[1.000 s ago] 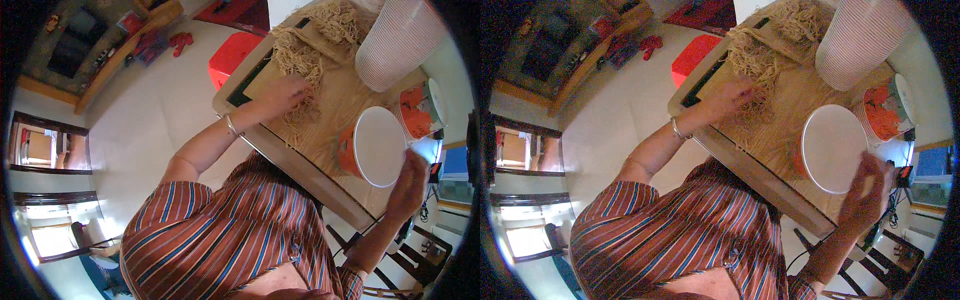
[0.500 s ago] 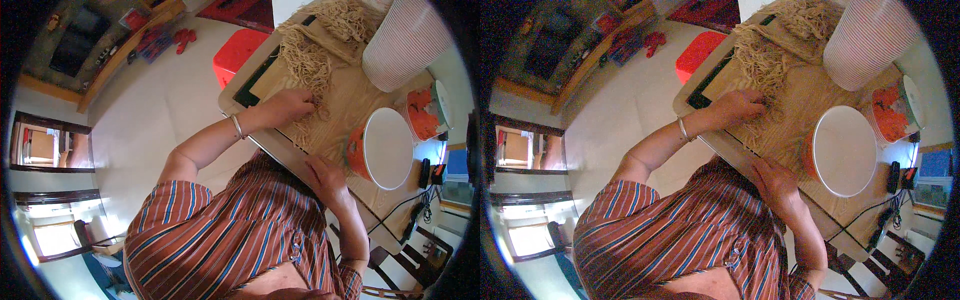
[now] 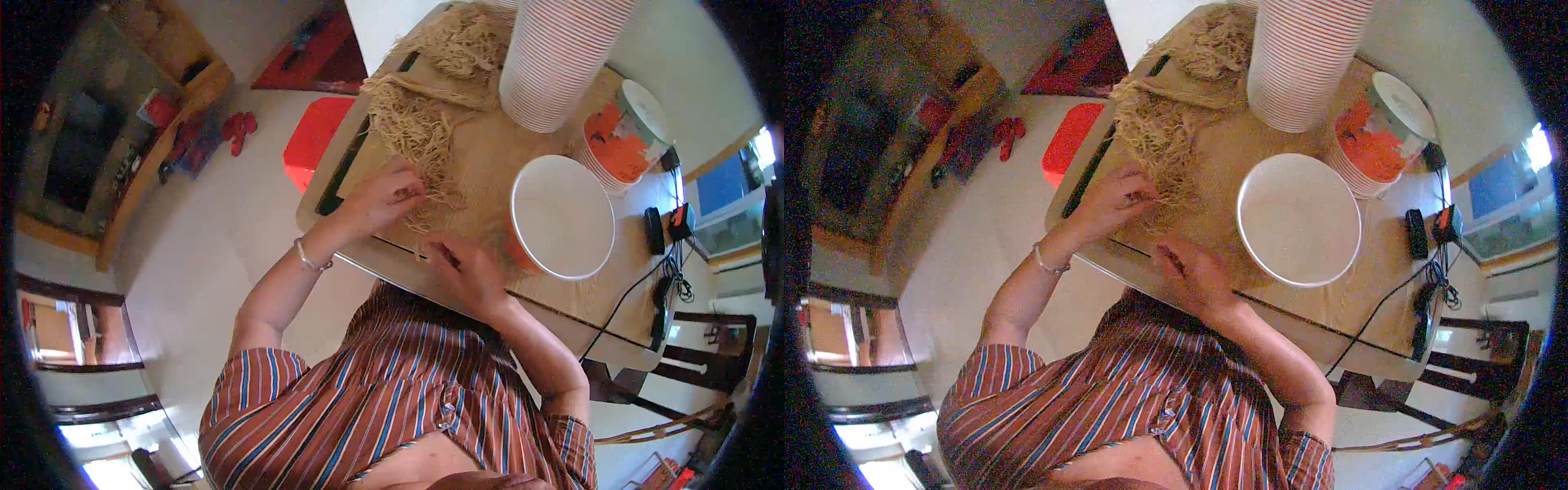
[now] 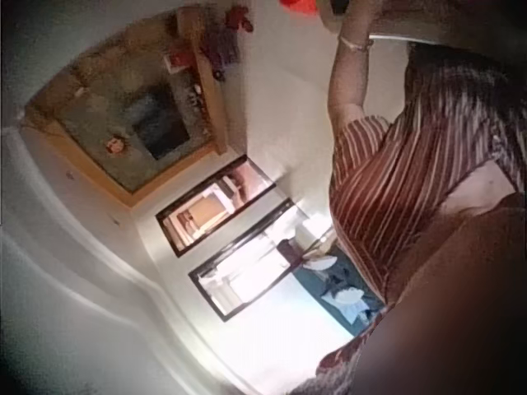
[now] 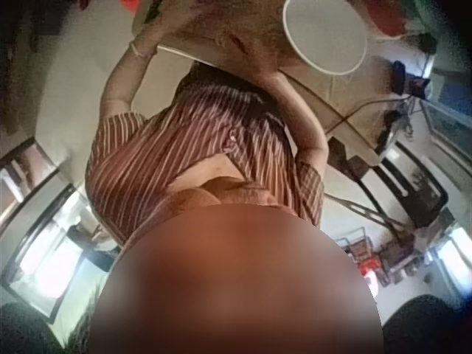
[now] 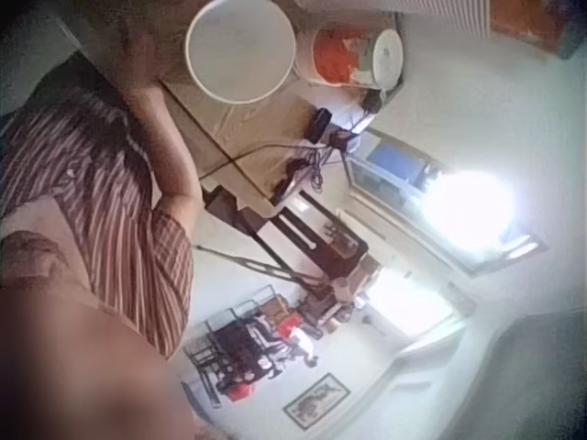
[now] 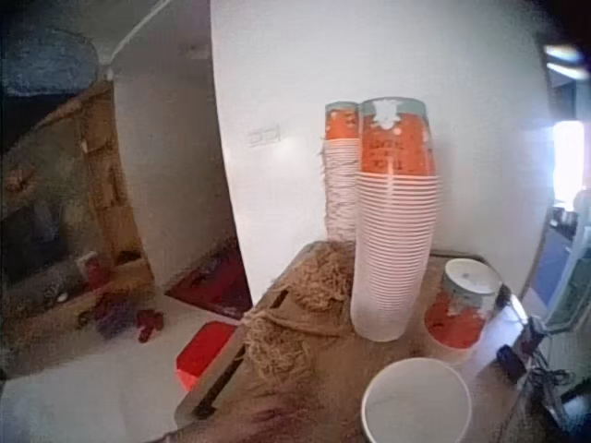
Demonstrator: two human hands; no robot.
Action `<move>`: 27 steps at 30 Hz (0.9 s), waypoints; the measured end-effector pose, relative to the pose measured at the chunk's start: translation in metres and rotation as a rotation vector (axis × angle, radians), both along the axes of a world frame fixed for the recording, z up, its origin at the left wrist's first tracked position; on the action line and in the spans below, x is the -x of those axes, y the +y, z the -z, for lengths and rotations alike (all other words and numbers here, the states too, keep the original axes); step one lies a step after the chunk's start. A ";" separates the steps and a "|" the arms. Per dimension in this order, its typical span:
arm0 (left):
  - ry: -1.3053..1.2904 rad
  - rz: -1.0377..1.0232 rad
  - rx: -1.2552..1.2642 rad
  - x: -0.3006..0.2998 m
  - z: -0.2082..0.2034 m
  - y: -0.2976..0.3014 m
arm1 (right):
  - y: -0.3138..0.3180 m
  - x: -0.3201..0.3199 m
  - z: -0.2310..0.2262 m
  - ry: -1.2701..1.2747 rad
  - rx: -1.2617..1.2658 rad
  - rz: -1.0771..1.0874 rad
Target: Threading twine through pre-punched holes in the rims of paper cups to join them together.
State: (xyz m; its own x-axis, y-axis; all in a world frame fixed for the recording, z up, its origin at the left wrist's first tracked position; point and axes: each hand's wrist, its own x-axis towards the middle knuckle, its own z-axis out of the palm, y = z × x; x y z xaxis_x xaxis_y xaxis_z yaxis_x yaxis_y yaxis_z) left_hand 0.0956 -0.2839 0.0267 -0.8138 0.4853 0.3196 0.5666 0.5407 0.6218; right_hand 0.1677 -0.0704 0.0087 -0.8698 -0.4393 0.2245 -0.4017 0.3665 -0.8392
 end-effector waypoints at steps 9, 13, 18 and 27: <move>-0.185 0.010 -0.193 -0.004 -0.030 0.007 | -0.026 0.017 -0.025 0.229 0.178 0.232; -0.270 0.001 -0.173 -0.003 -0.030 0.004 | -0.030 0.030 -0.012 0.370 0.243 0.206; -0.151 0.035 -0.125 -0.003 -0.043 0.009 | -0.026 0.030 -0.004 -0.067 0.344 0.107; 0.110 0.148 0.174 -0.001 -0.049 0.008 | -0.028 0.040 -0.005 0.255 0.390 0.338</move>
